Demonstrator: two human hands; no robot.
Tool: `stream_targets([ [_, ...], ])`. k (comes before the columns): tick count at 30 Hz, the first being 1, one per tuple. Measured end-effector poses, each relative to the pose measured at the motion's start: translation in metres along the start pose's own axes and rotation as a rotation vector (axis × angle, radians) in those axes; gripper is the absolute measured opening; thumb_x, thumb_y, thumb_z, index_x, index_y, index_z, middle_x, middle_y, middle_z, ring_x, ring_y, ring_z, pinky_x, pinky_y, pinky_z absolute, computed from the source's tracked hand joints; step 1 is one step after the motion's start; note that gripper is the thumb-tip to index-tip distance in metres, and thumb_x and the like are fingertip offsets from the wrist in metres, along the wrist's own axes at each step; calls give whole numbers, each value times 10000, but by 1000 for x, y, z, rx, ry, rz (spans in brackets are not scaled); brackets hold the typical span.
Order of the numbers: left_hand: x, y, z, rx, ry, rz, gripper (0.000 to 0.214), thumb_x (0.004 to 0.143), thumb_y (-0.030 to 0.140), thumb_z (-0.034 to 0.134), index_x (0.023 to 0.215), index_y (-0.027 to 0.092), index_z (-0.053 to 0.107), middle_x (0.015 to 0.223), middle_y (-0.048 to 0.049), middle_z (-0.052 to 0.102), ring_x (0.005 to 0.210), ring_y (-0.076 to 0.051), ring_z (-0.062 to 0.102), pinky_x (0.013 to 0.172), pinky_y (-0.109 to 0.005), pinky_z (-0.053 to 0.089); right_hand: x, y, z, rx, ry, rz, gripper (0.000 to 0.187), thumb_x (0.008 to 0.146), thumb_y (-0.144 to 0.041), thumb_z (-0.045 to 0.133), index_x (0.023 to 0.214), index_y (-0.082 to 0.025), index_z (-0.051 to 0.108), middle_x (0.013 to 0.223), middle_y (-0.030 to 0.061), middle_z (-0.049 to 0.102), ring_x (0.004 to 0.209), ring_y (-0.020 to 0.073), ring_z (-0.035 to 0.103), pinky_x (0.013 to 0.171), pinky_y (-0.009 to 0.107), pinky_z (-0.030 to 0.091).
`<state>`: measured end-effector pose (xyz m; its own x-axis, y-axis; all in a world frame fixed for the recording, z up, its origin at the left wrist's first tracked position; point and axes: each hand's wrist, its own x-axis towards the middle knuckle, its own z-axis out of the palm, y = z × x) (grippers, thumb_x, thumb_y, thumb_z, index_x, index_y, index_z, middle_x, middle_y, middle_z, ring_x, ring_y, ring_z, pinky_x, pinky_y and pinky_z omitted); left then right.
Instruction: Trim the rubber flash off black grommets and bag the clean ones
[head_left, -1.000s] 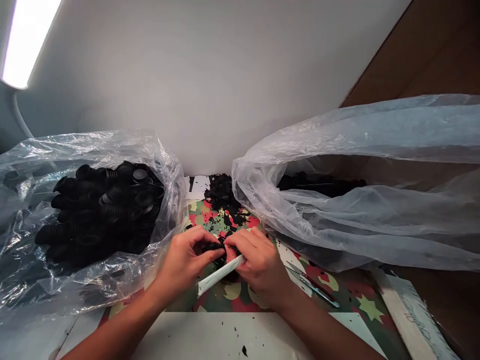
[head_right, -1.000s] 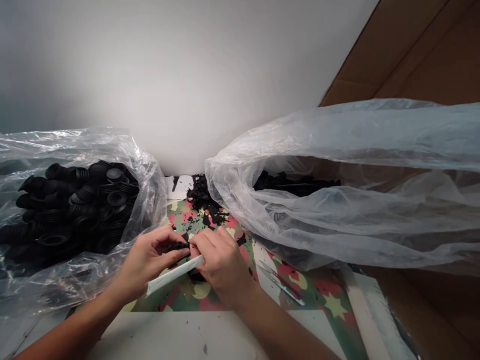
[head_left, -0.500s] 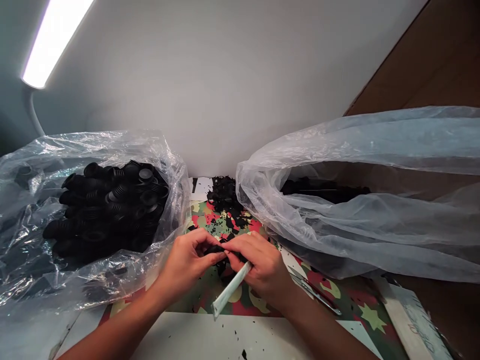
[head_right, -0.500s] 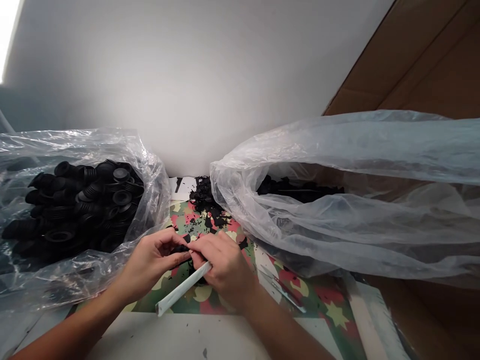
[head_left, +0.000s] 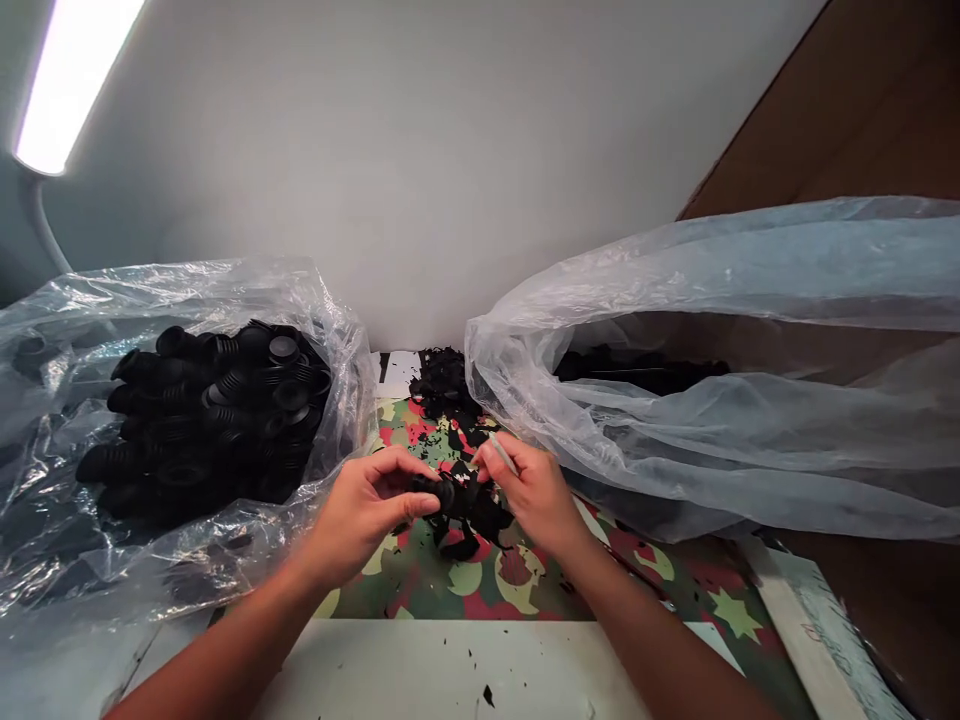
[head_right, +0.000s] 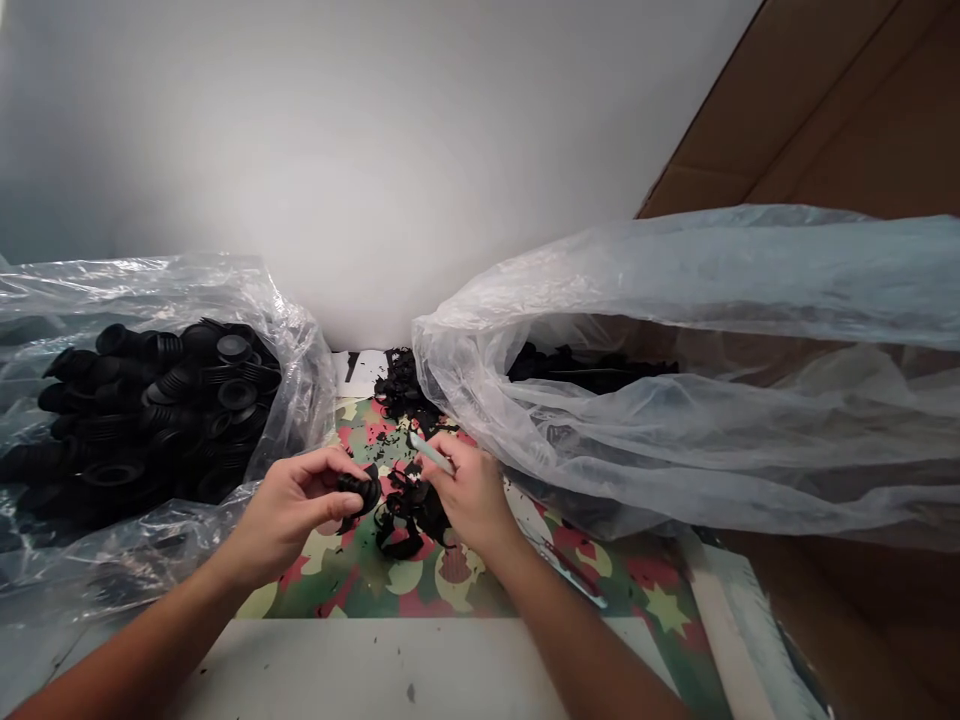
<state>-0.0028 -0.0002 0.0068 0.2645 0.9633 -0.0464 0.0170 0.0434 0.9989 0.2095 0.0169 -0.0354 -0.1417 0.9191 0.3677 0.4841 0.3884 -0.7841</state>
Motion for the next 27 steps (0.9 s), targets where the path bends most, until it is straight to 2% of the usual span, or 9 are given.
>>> stream_targets([
  [3, 2, -2, -2, -92, 12, -34, 329, 592, 357, 899, 780, 149, 727, 626, 19, 618, 468, -77, 484, 410, -197, 418, 0, 2, 3, -33, -60, -43, 336, 935, -282, 491, 620, -207, 581, 665, 7, 611, 618, 161, 587, 609, 270, 431],
  [5, 4, -5, -3, -117, 21, -43, 374, 570, 380, 915, 798, 146, 732, 623, 17, 623, 456, -71, 473, 393, -190, 406, -1, 1, 5, -37, -15, -67, 172, 856, -196, 527, 739, -209, 652, 806, 30, 662, 723, 181, 626, 634, 273, 454],
  [7, 4, -8, -4, -130, 26, -48, 403, 559, 390, 924, 819, 145, 738, 651, 2, 646, 478, -80, 497, 400, -189, 415, -2, -1, 5, -16, 35, -79, 187, 809, -138, 506, 816, -216, 676, 849, 33, 676, 766, 185, 634, 640, 270, 461],
  [10, 5, -11, -5, -153, 19, -55, 439, 554, 413, 935, 846, 147, 743, 691, -16, 668, 529, -103, 546, 429, -197, 445, -3, -5, 2, 38, 48, -56, 222, 840, -169, 471, 680, -215, 617, 661, -4, 617, 616, 157, 573, 577, 255, 418],
  [14, 5, -12, -5, -214, 6, -62, 495, 541, 450, 950, 874, 156, 733, 732, -28, 671, 584, -118, 568, 452, -194, 449, -5, -7, 1, 96, -38, 81, 311, 939, -306, 435, 697, -214, 609, 469, -59, 473, 444, 128, 441, 481, 241, 328],
  [19, 5, -9, -7, -297, -84, -116, 500, 636, 530, 889, 951, 182, 717, 799, -53, 675, 612, -133, 586, 519, -233, 471, -4, -9, 5, 51, 42, -10, 182, 865, -239, 476, 746, -215, 611, 682, -4, 623, 588, 148, 545, 552, 242, 380],
  [22, 3, -12, -5, -317, -115, -126, 479, 769, 580, 767, 1072, 217, 692, 847, -58, 681, 622, -137, 606, 574, -255, 490, -6, -11, 4, 66, 8, -19, 218, 881, -245, 455, 710, -219, 588, 588, -23, 571, 526, 140, 505, 521, 241, 358],
  [24, -2, -14, -1, -182, -123, -48, 406, 866, 566, 656, 1082, 223, 688, 848, -55, 674, 639, -149, 611, 599, -272, 507, -9, -11, 4, 78, -28, 14, 274, 935, -311, 428, 736, -223, 594, 496, -53, 493, 447, 133, 451, 482, 243, 331],
  [27, -13, -7, 5, 371, -100, 268, 211, 919, 363, 600, 1006, 218, 726, 941, -81, 671, 829, -207, 650, 756, -330, 552, -13, -11, 5, 40, 21, 12, 315, 929, -387, 456, 672, -235, 557, 492, -48, 490, 435, 141, 448, 465, 254, 339],
])
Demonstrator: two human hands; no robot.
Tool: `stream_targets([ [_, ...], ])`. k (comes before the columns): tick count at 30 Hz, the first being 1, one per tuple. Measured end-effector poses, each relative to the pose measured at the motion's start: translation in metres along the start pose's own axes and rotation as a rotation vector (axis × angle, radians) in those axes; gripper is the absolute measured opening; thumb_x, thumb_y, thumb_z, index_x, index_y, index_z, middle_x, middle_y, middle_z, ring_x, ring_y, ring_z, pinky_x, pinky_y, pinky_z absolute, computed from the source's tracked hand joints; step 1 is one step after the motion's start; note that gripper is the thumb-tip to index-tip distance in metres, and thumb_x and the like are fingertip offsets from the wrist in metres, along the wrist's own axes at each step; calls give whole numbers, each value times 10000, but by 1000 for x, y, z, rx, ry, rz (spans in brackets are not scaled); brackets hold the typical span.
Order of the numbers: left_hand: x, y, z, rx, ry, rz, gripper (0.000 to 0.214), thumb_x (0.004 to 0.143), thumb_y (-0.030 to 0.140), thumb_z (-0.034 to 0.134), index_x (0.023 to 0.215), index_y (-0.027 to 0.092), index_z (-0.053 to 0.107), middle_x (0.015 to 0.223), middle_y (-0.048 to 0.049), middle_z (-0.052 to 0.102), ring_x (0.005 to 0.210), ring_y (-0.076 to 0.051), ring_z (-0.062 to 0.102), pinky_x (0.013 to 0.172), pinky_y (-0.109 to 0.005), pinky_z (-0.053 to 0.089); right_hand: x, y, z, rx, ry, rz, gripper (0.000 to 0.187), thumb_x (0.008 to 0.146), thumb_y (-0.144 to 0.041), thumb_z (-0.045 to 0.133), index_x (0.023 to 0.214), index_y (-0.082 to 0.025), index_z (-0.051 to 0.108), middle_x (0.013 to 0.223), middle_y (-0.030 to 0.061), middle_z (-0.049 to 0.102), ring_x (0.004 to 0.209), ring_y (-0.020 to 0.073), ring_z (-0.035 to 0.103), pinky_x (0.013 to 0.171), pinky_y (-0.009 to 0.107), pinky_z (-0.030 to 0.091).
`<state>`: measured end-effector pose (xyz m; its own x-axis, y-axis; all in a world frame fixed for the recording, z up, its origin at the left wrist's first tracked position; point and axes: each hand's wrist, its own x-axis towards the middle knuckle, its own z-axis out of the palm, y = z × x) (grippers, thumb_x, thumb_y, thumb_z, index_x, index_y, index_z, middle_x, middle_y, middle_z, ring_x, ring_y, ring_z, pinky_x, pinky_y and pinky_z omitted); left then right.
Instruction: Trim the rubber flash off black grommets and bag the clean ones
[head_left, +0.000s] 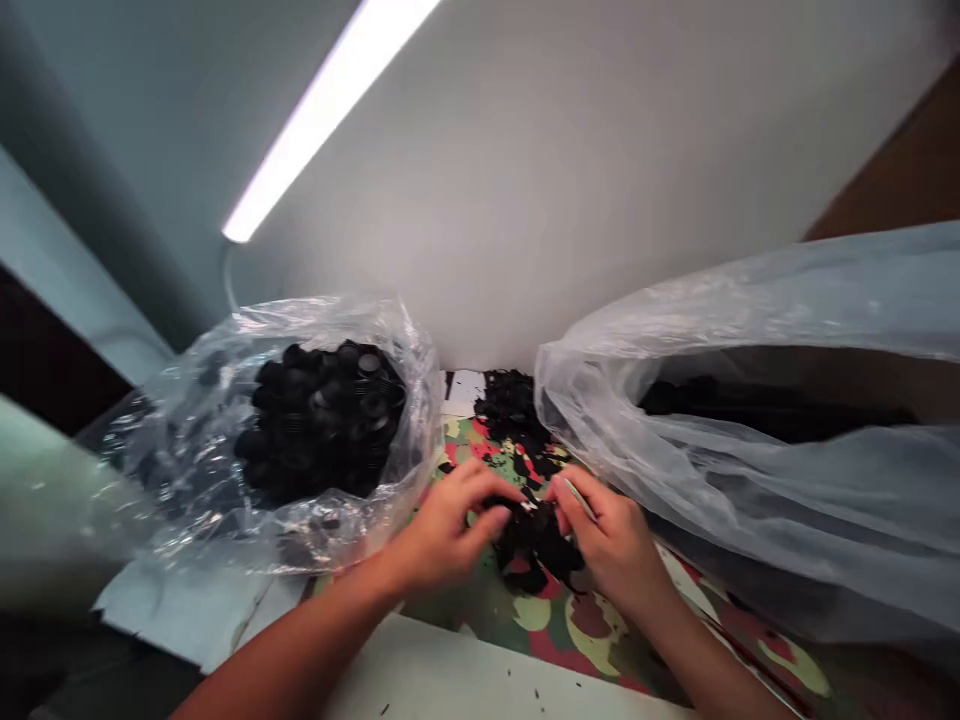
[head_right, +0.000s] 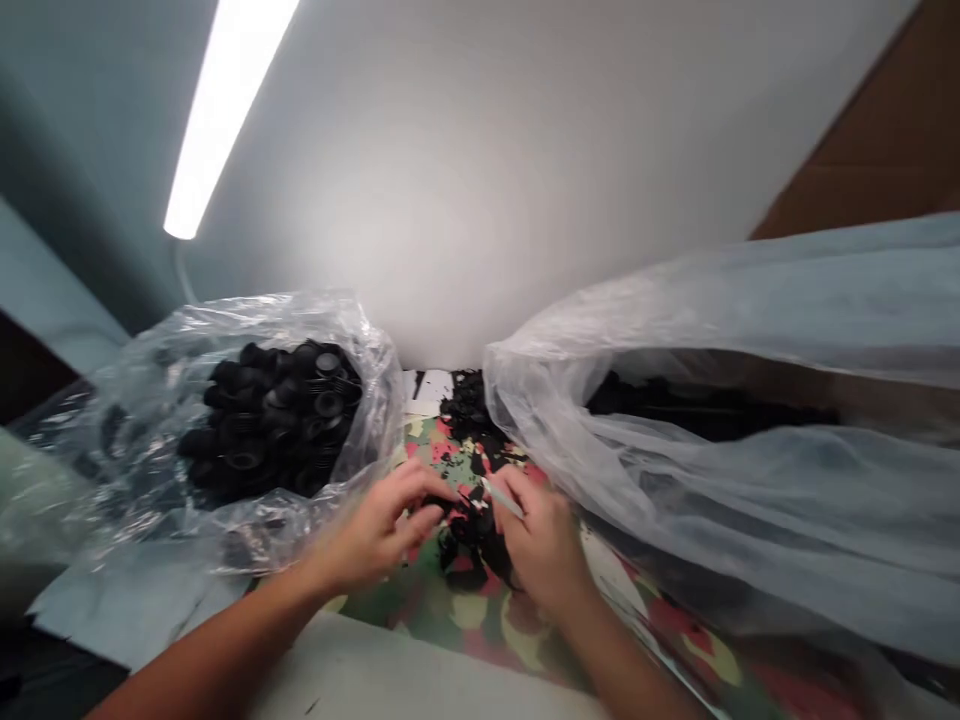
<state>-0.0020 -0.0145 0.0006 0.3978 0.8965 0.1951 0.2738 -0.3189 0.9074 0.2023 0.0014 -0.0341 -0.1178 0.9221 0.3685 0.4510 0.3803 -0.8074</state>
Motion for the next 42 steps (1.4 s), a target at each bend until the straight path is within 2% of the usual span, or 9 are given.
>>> stream_targets([
  [4, -5, 27, -28, 502, 285, 254, 213, 935, 186, 519, 1026, 187, 712, 1113, -119, 667, 1074, -231, 639, 967, -352, 503, -3, 7, 1, -1, 2, -23, 158, 833, -313, 485, 725, -246, 578, 535, -45, 546, 433, 150, 471, 456, 258, 356],
  [11, -9, 53, -139, 935, 802, -139, 198, 926, 185, 509, 1038, 179, 672, 1050, -84, 689, 990, -253, 652, 929, -368, 496, -3, 11, -2, 91, 26, 71, 169, 894, -337, 426, 776, -253, 513, 471, -74, 449, 402, 146, 409, 439, 257, 313],
  [15, -18, 60, -162, 1164, 735, -329, 274, 986, 215, 406, 1045, 137, 662, 1068, -140, 662, 1068, -362, 607, 990, -583, 415, 4, 5, -3, 59, 122, 64, 104, 826, -315, 460, 754, -250, 497, 487, -82, 409, 431, 137, 378, 474, 255, 295],
  [19, -19, 61, -163, 1325, 566, -613, 362, 995, 233, 362, 1203, 131, 640, 1191, -172, 661, 1095, -377, 614, 938, -546, 471, 12, 5, -7, 73, 123, 71, 58, 763, -289, 484, 799, -243, 479, 492, -103, 396, 451, 124, 348, 506, 242, 271],
  [26, 7, 60, -120, 1368, 484, -341, 384, 975, 290, 413, 1183, 113, 683, 1249, -186, 672, 1144, -366, 613, 975, -516, 494, 18, 17, -7, -39, -115, 89, 254, 859, -395, 547, 686, -217, 599, 518, -63, 445, 505, 133, 386, 518, 244, 265],
  [31, 23, 21, -38, 1029, -84, -37, 341, 954, 356, 559, 1242, 205, 660, 1299, -133, 659, 1173, -300, 621, 1005, -466, 504, 21, 25, -3, -67, -67, 76, 348, 924, -443, 516, 700, -219, 662, 585, -14, 570, 583, 171, 520, 583, 261, 361],
  [34, 22, -13, 6, 891, -463, 196, 746, 819, 566, 717, 1476, 316, 467, 1609, -149, 382, 1453, -445, 343, 1094, -642, 371, 25, 31, -5, -68, 14, 82, 463, 969, -528, 412, 763, -208, 676, 710, 43, 672, 689, 204, 618, 665, 287, 434],
  [36, 24, -32, 25, 854, -646, 363, 600, 904, 547, 629, 1460, 387, 474, 1623, -91, 376, 1493, -417, 278, 1143, -651, 281, 27, 33, -8, -64, 67, 101, 550, 981, -584, 333, 783, -199, 672, 698, 55, 682, 663, 209, 636, 653, 295, 453],
  [42, 74, -62, 37, 922, -445, 357, 216, 1014, 240, 468, 990, 191, 677, 1069, -110, 662, 1044, -244, 589, 1005, -375, 442, 29, 31, -17, -16, 170, 139, 592, 964, -649, 309, 807, -201, 662, 700, 56, 700, 637, 208, 656, 624, 290, 472],
])
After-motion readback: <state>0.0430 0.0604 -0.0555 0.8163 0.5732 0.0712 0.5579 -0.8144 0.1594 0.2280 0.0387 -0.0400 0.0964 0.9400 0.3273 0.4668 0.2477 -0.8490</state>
